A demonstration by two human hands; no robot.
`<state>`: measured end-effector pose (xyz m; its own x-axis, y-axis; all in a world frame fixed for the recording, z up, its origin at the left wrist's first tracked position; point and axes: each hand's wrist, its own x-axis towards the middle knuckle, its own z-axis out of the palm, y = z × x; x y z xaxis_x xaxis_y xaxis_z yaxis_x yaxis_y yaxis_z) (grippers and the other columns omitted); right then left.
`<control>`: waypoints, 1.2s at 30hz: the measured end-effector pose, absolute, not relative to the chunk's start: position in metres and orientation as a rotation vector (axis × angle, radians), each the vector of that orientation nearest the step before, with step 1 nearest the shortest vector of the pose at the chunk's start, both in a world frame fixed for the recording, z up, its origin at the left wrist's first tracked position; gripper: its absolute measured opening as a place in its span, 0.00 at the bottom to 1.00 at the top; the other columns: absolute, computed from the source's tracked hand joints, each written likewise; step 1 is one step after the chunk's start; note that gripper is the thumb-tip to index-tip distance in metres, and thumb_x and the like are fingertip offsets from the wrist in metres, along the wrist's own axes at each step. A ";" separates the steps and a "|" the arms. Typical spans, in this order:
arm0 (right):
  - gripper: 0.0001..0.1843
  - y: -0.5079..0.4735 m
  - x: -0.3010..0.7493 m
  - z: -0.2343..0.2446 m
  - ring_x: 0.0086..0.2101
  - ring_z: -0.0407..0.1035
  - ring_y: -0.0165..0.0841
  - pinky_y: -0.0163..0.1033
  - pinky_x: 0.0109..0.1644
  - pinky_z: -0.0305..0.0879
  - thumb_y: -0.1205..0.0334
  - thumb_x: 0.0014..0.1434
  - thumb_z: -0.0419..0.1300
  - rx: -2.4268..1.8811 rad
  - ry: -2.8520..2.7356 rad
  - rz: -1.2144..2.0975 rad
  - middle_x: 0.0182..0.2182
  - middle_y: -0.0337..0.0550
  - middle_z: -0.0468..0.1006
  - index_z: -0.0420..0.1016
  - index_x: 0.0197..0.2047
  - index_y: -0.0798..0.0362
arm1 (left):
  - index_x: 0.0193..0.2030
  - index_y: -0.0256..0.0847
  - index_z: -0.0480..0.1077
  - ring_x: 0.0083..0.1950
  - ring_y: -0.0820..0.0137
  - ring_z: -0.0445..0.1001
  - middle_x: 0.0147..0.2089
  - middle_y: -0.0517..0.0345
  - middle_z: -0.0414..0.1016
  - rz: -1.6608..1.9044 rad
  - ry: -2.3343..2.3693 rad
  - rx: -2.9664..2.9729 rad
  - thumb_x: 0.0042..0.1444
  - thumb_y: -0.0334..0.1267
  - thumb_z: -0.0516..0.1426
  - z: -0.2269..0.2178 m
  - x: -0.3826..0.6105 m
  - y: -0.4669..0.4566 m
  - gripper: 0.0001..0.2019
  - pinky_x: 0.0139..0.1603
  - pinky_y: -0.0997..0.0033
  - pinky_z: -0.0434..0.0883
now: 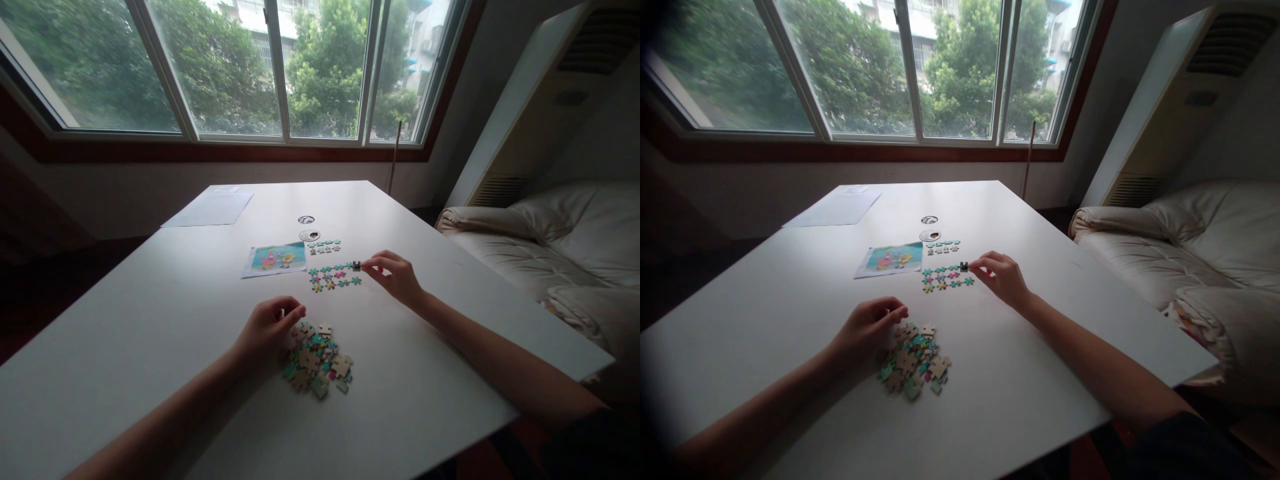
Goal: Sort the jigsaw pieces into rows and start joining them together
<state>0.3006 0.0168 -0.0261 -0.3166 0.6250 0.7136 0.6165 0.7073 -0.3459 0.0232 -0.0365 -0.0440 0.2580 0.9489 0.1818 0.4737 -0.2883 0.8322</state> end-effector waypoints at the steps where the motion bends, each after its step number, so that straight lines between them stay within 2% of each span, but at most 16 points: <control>1: 0.08 0.017 0.300 -0.026 0.25 0.66 0.26 0.32 0.28 0.63 0.58 0.56 0.56 -0.947 -2.016 0.011 0.30 0.41 0.74 0.75 0.33 0.51 | 0.26 0.36 0.70 0.20 0.78 0.56 0.18 0.66 0.61 0.929 1.288 1.880 0.52 0.44 0.53 -0.044 0.023 -0.037 0.13 0.19 0.80 0.55; 11: 0.07 0.018 0.301 -0.028 0.26 0.66 0.26 0.32 0.28 0.62 0.59 0.55 0.57 -0.935 -2.030 0.018 0.30 0.41 0.74 0.75 0.34 0.51 | 0.25 0.36 0.69 0.20 0.78 0.55 0.18 0.66 0.60 0.912 1.281 1.882 0.52 0.44 0.52 -0.039 0.026 -0.039 0.14 0.19 0.80 0.54; 17: 0.08 0.025 0.297 -0.029 0.24 0.65 0.24 0.33 0.32 0.63 0.59 0.55 0.57 -0.956 -2.074 0.068 0.31 0.41 0.74 0.75 0.33 0.51 | 0.26 0.36 0.69 0.20 0.78 0.55 0.18 0.66 0.60 0.904 1.302 1.895 0.53 0.45 0.52 -0.043 0.025 -0.037 0.14 0.19 0.80 0.54; 36: 0.11 0.144 0.297 -0.046 0.28 0.67 0.28 0.32 0.33 0.60 0.58 0.49 0.60 -1.506 -2.138 0.318 0.29 0.42 0.78 0.78 0.32 0.55 | 0.26 0.36 0.69 0.20 0.78 0.56 0.18 0.65 0.62 0.886 1.327 1.923 0.53 0.44 0.52 -0.041 0.026 -0.036 0.14 0.19 0.80 0.54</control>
<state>0.2972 0.1440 -0.0456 -0.2619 0.9279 0.2653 0.8108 0.3606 -0.4611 0.0256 -0.0357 -0.0409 0.2656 0.9484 0.1730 0.5234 -0.2926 0.8003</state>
